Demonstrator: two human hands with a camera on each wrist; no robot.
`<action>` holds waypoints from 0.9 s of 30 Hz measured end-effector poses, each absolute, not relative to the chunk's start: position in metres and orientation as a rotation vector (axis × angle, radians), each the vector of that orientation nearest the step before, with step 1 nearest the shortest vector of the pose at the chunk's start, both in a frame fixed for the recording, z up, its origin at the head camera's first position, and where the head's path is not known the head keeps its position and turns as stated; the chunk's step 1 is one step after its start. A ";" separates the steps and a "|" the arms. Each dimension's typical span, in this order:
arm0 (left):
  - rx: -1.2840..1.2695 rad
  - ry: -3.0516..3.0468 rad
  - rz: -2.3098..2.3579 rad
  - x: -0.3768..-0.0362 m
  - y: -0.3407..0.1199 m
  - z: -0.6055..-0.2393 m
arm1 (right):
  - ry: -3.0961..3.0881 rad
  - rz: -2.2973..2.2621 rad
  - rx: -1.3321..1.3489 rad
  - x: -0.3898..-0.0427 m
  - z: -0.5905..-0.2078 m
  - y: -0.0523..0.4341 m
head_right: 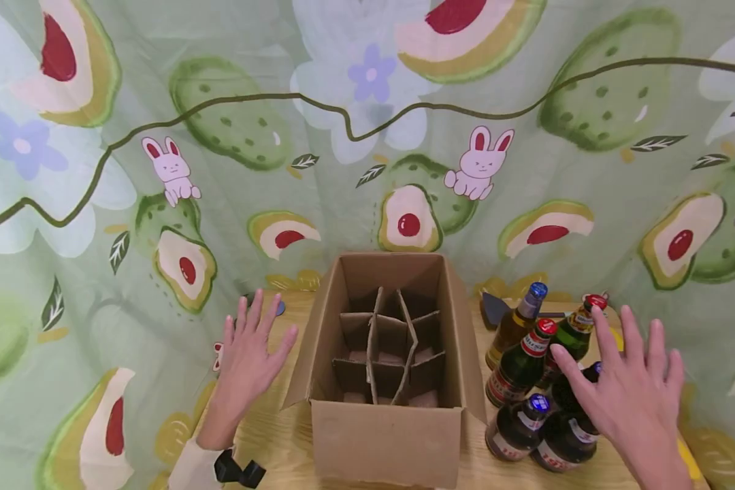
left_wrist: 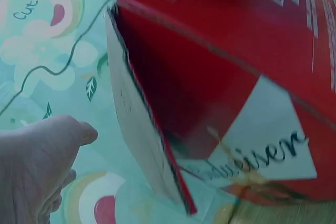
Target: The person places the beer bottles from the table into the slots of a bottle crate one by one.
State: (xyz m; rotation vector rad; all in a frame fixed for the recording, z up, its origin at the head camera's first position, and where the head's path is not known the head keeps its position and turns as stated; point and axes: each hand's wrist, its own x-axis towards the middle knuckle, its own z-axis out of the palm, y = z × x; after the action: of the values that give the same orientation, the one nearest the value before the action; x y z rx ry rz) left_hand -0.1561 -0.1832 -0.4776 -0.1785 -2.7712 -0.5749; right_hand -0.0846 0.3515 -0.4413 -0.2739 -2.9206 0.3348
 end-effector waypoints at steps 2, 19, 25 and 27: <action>-0.187 -2.772 -0.608 -0.151 -0.178 -0.474 | -2.910 0.336 -0.241 -0.089 -0.436 0.350; -0.390 -2.633 -0.957 -0.116 -0.126 -0.459 | -2.843 0.489 0.051 -0.155 -0.401 0.345; -0.425 -2.527 -1.147 -0.105 -0.109 -0.463 | -2.845 0.487 0.137 -0.181 -0.400 0.345; -0.424 -2.508 -1.193 -0.102 -0.104 -0.465 | -2.872 0.453 0.143 -0.188 -0.401 0.346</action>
State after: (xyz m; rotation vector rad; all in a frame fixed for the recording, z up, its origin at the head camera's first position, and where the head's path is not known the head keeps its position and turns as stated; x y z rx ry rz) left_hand -0.1023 -0.1037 -0.4647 -0.4242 -2.5085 -1.1932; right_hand -0.1878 0.3463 -0.4007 0.1432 -2.8722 0.4533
